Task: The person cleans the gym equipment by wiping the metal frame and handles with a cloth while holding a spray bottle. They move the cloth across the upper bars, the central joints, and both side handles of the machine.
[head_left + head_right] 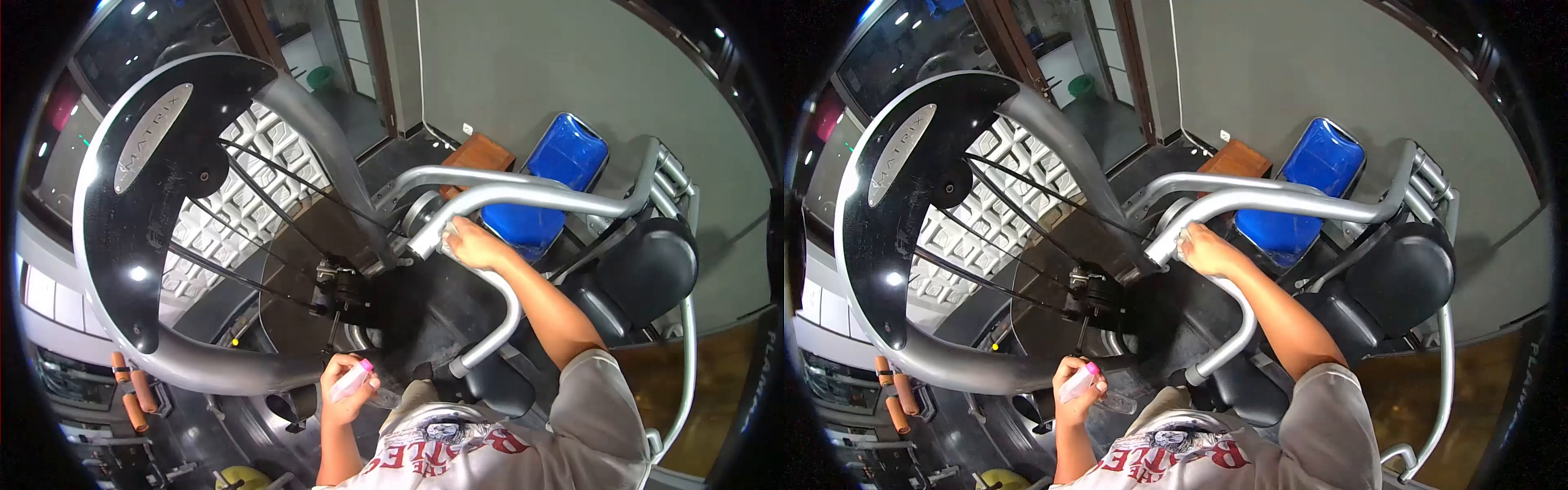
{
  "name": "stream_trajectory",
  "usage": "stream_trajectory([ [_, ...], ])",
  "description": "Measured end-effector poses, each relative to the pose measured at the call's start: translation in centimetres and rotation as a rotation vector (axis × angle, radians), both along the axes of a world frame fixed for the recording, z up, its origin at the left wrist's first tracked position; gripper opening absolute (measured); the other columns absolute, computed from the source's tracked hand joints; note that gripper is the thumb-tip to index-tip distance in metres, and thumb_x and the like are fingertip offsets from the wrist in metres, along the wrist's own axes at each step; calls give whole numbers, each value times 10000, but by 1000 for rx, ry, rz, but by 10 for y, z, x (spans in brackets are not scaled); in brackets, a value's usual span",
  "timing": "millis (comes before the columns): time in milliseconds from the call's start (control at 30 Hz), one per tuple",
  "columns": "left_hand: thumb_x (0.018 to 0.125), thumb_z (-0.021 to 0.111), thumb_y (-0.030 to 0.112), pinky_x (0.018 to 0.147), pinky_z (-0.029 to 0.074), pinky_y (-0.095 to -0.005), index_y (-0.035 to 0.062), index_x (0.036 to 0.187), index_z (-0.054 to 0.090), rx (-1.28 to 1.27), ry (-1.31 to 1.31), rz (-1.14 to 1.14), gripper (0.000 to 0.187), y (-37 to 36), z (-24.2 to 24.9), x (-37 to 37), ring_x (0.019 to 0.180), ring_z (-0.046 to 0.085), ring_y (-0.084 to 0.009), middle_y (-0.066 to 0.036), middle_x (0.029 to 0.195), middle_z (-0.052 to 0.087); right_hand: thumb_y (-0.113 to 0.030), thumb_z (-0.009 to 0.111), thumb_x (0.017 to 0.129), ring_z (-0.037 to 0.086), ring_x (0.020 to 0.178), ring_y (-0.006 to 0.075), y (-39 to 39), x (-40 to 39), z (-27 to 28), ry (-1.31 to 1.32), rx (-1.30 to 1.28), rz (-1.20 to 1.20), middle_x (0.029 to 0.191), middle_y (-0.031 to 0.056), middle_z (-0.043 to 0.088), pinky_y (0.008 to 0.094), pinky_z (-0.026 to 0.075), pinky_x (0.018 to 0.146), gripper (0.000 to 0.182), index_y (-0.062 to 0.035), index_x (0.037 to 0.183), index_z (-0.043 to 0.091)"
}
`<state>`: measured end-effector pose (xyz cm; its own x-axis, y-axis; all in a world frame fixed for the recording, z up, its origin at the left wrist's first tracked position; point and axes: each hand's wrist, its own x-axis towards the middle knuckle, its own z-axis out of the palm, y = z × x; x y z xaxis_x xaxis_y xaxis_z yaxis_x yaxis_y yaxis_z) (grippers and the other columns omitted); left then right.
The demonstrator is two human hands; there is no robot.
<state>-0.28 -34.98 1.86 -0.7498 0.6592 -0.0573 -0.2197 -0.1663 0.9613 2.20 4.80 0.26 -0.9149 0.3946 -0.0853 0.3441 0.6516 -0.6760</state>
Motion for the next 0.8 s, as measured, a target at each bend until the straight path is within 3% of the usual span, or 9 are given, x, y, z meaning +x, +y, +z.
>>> stream_trajectory([
  [167,800,782,-50,596,575,-259,40,1022,552,58,18,-111,332,11,12,-14,743,663,-127,-83,892,678,-395,470,1057,620,1223,411,2,49,8,-127,-418,-187,1274,294,632,470,471,1025,492,-2,1353,476],
  [267,801,781,-52,583,559,-252,41,1018,549,95,11,-175,332,22,16,-21,733,655,-122,-83,892,673,-394,496,1053,658,1132,371,-17,122,-6,56,-203,-317,1210,249,654,461,495,980,463,-7,1306,482],
  [333,800,781,-53,569,545,-247,43,1014,546,122,-3,-221,332,30,16,-26,721,646,-119,-82,891,667,-352,529,1051,656,1072,318,-51,157,-23,256,-409,-496,1162,212,641,424,503,946,407,-11,1268,480],
  [400,801,774,-60,559,536,-247,46,1013,546,116,23,-245,328,40,7,-32,714,641,-120,-80,890,662,-282,552,1047,641,1010,271,-102,164,-31,567,-117,-716,1139,189,627,385,503,918,387,5,1293,469],
  [533,807,763,-68,564,536,-248,46,1016,548,132,22,-339,320,59,5,-41,704,642,-119,-84,886,664,-224,470,1086,584,1213,302,-175,166,-105,801,-508,-1063,1352,244,555,399,438,1055,565,86,1505,252],
  [600,807,760,-72,569,537,-247,42,1017,549,127,40,-405,319,63,10,-45,698,643,-118,-85,883,666,-226,467,1093,470,1364,358,-210,158,-132,697,-155,-1071,1487,308,424,407,362,1138,715,199,1502,63],
  [667,810,755,-79,571,536,-247,39,1017,548,127,49,-428,316,64,11,-50,692,644,-116,-84,878,670,-231,461,1095,593,1219,330,-215,162,-138,839,-441,-1081,1388,283,518,393,460,1042,635,146,1493,142],
  [733,810,756,-80,570,535,-247,38,1017,549,112,57,-402,316,64,9,-55,692,644,-114,-83,875,672,-230,450,1099,686,981,264,-195,149,-68,773,-385,-1160,1196,225,621,361,548,850,460,37,1429,271],
  [800,810,760,-77,571,535,-246,38,1018,548,118,63,-382,319,59,8,-59,693,643,-112,-81,875,673,-211,454,1090,680,784,198,-152,162,-80,686,-318,-1060,983,138,640,342,550,685,227,-57,1255,423],
])
